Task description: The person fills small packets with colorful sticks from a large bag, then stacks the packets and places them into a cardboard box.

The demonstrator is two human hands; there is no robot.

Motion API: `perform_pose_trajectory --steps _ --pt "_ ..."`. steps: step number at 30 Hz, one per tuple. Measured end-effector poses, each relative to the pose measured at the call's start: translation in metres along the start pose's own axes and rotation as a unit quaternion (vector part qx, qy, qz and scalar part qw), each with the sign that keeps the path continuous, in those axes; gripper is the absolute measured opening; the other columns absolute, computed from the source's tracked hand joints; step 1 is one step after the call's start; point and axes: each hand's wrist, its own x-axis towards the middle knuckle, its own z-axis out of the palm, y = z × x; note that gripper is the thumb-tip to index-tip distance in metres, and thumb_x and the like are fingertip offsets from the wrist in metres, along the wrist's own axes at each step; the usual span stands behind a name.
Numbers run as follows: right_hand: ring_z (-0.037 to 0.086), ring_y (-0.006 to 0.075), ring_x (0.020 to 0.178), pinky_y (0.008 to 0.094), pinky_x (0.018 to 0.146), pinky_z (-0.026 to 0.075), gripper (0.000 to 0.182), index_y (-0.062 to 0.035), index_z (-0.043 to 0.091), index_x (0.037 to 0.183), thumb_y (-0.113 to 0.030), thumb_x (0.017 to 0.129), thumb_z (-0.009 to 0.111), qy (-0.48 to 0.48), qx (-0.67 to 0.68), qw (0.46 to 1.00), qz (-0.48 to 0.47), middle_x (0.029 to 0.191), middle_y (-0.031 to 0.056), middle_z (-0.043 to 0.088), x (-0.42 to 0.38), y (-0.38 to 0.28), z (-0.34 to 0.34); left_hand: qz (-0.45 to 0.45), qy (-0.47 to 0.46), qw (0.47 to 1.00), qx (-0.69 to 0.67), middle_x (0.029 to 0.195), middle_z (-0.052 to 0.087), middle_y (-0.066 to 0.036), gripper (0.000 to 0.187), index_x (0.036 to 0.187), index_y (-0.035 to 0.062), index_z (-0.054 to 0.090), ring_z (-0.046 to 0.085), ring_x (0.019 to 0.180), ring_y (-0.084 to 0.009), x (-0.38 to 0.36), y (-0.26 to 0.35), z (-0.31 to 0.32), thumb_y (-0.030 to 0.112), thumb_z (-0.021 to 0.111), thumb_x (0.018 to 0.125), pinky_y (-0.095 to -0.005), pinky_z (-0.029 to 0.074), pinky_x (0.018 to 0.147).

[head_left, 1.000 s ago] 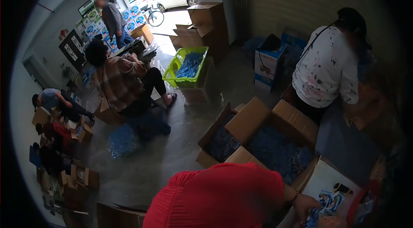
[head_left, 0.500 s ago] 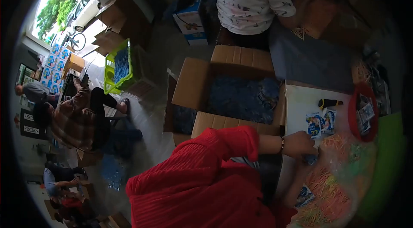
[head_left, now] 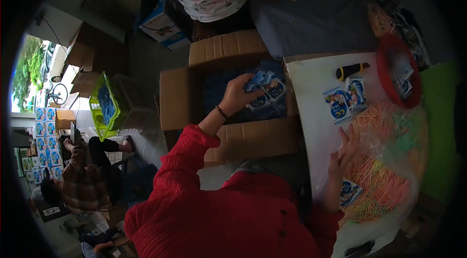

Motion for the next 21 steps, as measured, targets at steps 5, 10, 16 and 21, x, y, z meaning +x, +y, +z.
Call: perform_pose_trajectory --steps 5,10,16,21 --pt "0.046 0.0396 0.123 0.0480 0.099 0.044 0.075 -0.0003 0.021 0.146 -0.037 0.091 0.057 -0.008 0.012 1.000 0.012 0.144 0.0260 0.032 0.001 -0.005 0.002 0.036 -0.062 0.980 0.184 0.099 0.067 -0.014 0.047 0.111 0.0025 0.062 0.065 0.090 -0.0325 0.005 -0.074 0.038 0.028 0.077 0.074 -0.0395 0.053 0.078" --pt "0.049 0.0366 0.119 0.0469 0.098 0.044 0.072 -0.0002 0.023 0.146 -0.031 0.090 0.058 -0.020 -0.004 0.999 0.039 0.140 0.0260 0.038 0.004 -0.011 0.003 -0.005 -0.165 0.953 0.255 0.122 0.056 -0.012 0.053 0.119 0.0081 0.058 0.052 0.115 -0.0328 0.014 -0.106 0.113 0.034 0.073 0.076 -0.0481 0.043 0.092" --pt "0.055 0.0314 0.113 0.0407 0.098 0.042 0.058 0.0021 0.035 0.139 -0.017 0.089 0.055 -0.009 0.001 0.993 0.115 0.138 0.0211 0.044 -0.002 -0.015 0.000 0.009 -0.191 0.906 0.377 0.146 0.032 -0.011 0.080 0.137 0.0110 0.042 0.032 0.133 -0.0352 0.029 -0.101 0.129 0.043 0.075 0.071 -0.0544 0.027 0.105" --pt "0.060 0.0214 0.101 0.0299 0.086 0.046 0.046 0.0029 0.040 0.133 -0.002 0.090 0.053 0.078 0.022 0.978 0.194 0.127 0.0159 0.049 0.000 -0.015 -0.001 0.074 -0.124 0.928 0.344 0.145 0.033 -0.013 0.096 0.140 0.0093 0.037 0.032 0.132 -0.0384 0.021 -0.086 0.110 0.047 0.080 0.063 -0.0507 0.025 0.107"
